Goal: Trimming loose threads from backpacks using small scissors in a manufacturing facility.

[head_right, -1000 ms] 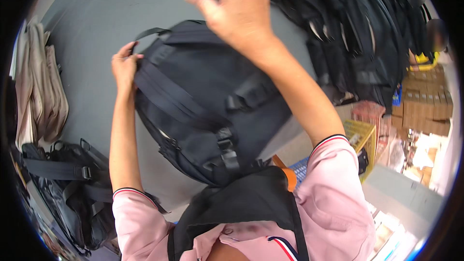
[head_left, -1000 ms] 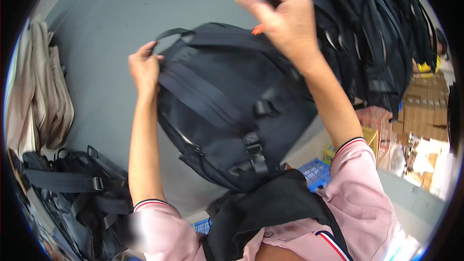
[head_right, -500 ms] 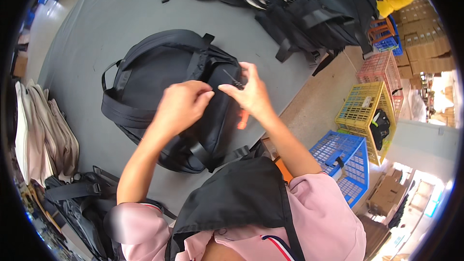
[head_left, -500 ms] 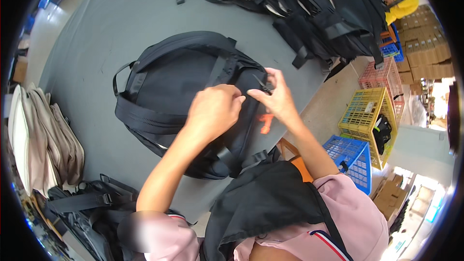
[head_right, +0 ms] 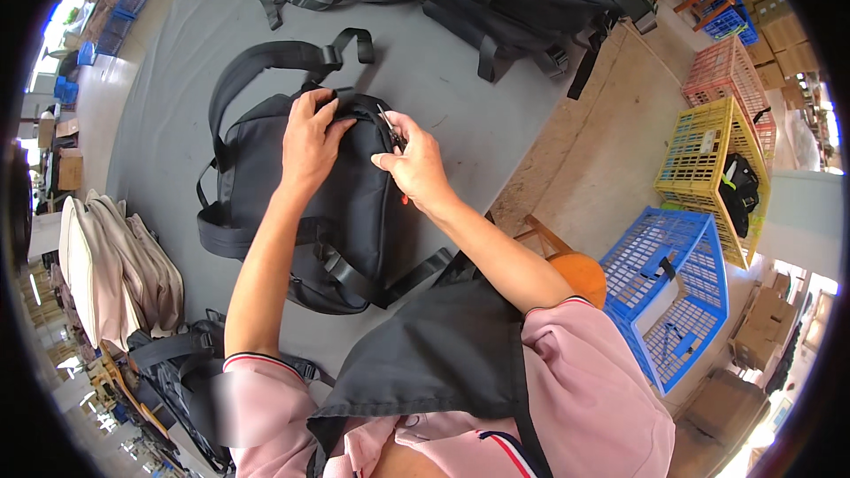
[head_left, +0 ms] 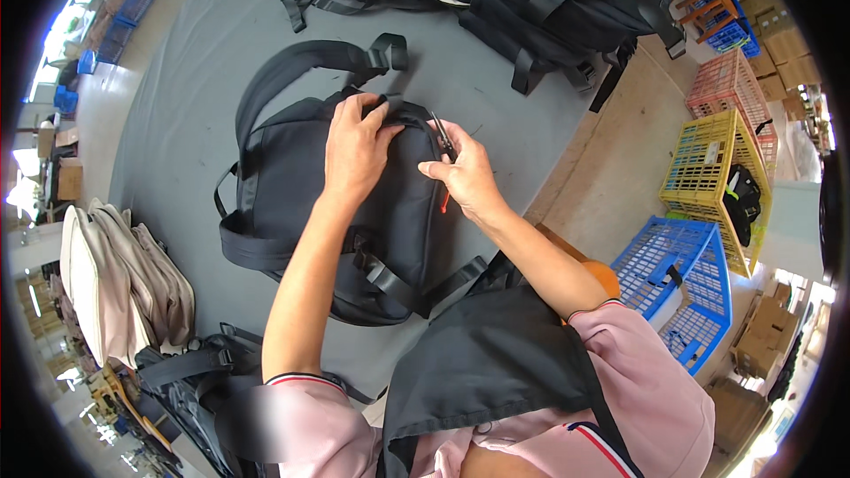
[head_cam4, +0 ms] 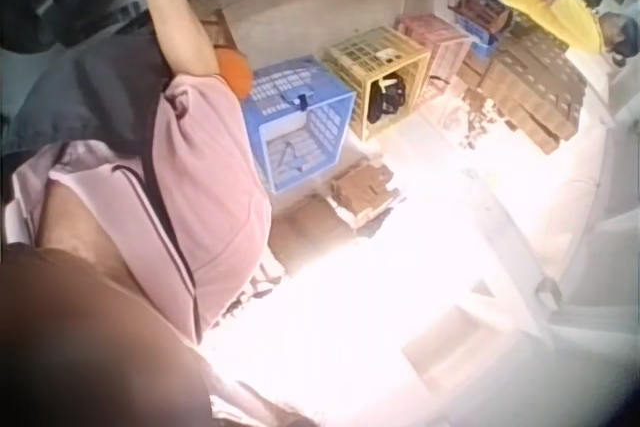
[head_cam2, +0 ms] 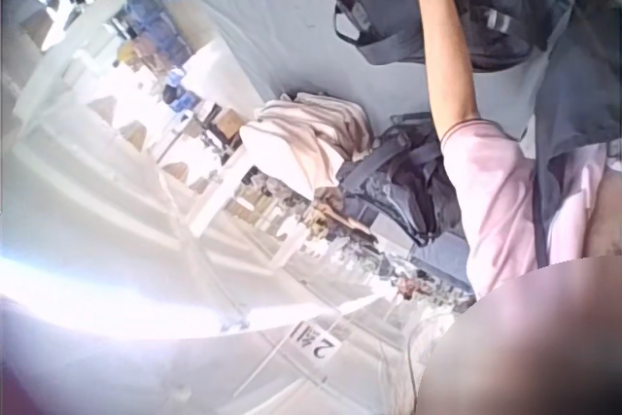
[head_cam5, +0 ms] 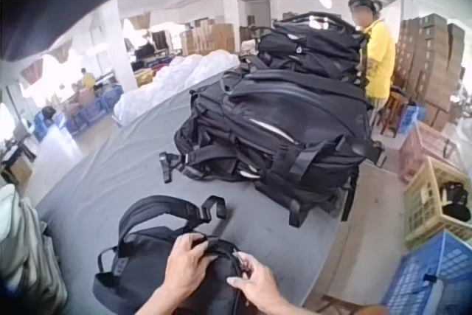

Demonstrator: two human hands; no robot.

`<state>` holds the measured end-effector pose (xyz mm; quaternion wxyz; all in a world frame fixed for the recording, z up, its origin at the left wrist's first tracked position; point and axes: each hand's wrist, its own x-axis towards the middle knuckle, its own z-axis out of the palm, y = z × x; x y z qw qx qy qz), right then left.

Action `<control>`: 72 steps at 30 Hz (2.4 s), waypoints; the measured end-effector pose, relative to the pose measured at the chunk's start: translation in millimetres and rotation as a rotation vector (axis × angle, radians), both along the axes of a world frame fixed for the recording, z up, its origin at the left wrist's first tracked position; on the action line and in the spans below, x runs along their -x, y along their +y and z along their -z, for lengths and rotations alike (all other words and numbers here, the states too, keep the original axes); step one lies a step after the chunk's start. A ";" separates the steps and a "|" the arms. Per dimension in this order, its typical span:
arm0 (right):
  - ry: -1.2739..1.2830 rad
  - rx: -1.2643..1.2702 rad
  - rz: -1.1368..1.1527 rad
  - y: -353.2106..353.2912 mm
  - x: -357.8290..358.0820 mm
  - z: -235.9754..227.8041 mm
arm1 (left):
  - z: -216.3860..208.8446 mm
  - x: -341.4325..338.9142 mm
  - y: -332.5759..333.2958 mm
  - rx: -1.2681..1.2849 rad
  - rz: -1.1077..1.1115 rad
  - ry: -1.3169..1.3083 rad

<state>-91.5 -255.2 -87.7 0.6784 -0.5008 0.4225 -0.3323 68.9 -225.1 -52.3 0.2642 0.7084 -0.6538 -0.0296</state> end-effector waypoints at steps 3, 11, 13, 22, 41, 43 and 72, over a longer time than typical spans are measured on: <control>-0.135 -0.150 -0.137 4.0 14.4 -15.4 | -9.8 -9.3 9.8 0.075 0.148 0.027; -0.223 -0.156 -0.437 -8.5 26.2 -66.0 | -76.4 0.4 34.6 0.415 0.148 -0.102; -0.327 -0.325 -0.522 -6.3 27.2 -67.0 | -81.5 5.3 41.5 0.438 0.142 -0.077; -0.099 -0.025 -0.691 6.6 41.3 -81.0 | -77.4 24.0 79.4 -0.088 -0.205 0.665; 0.378 1.099 -0.698 -21.4 54.8 -135.2 | -74.1 43.0 88.6 -0.020 -0.339 0.731; 0.401 1.184 -0.723 -22.7 51.7 -137.1 | -73.7 42.8 87.6 -0.035 -0.351 0.725; 0.438 1.560 -0.773 -24.5 38.6 -148.2 | -66.0 39.6 83.9 -0.037 -0.335 0.685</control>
